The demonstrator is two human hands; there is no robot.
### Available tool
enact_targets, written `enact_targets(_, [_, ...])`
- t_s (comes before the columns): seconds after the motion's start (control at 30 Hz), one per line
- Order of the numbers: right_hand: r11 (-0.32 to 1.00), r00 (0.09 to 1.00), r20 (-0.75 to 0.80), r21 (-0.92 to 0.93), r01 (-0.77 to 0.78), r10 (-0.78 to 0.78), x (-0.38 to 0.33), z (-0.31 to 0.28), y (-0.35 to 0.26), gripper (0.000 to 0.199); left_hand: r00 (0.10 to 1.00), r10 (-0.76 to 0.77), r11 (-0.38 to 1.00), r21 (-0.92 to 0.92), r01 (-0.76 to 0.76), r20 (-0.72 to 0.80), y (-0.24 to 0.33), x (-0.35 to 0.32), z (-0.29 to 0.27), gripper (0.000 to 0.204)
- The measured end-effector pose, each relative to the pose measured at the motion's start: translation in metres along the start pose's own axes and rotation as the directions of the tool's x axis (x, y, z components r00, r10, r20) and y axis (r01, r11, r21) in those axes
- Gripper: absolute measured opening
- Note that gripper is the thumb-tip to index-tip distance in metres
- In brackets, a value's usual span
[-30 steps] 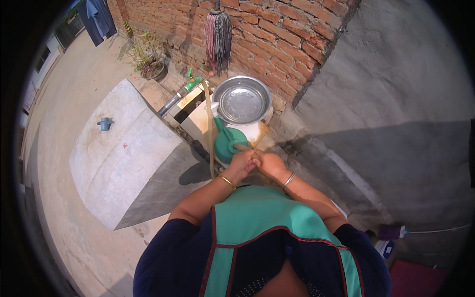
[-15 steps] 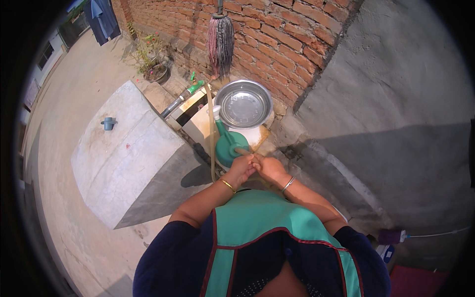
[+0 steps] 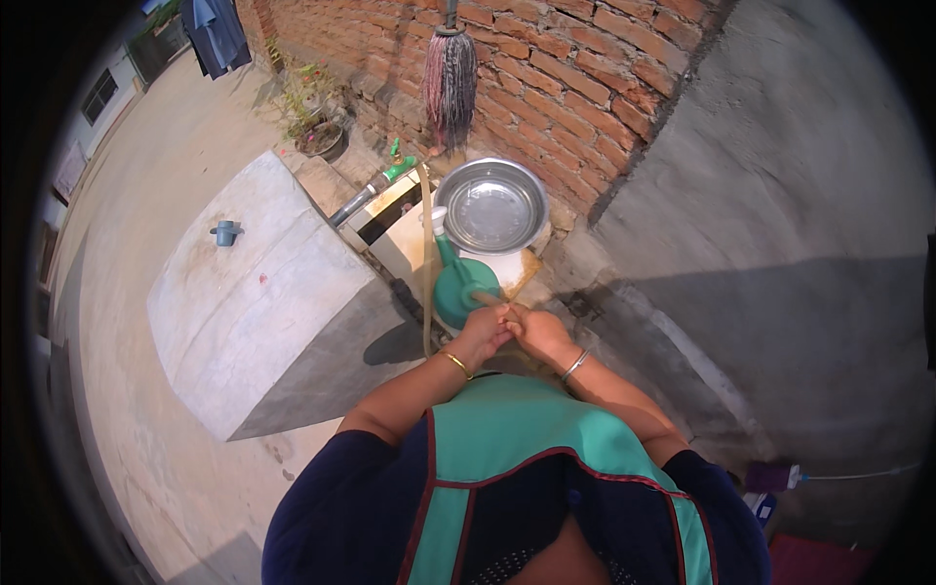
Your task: The person fills a watering can at a tap, walks to a garden bed and pours water onto flowers, then plucks weeds from a potted plant and places them in a container, before entering a building to wash their hands at a sink.
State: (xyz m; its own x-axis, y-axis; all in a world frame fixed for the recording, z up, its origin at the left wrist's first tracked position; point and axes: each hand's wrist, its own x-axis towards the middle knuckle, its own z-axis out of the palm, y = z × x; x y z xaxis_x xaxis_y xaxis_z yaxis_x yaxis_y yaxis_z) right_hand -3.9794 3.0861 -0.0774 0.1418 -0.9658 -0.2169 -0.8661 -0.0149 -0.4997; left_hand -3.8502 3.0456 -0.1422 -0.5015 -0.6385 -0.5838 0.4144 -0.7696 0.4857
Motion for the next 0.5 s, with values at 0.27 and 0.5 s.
enact_targets(0.27, [1.000, 1.000, 0.005, 0.012, -0.010, 0.010, 0.000, 0.001, 0.001, 0.038, 0.999, 0.010, 1.000, 0.026, -0.011, 0.046, -0.002, 0.000, -0.003, 0.019])
enact_targets(0.5, [1.000, 1.000, -0.001, 0.013, -0.014, 0.014, -0.001, 0.003, 0.004, 0.041, 0.999, -0.001, 1.000, -0.011, 0.001, -0.040, -0.001, -0.002, 0.006, 0.016])
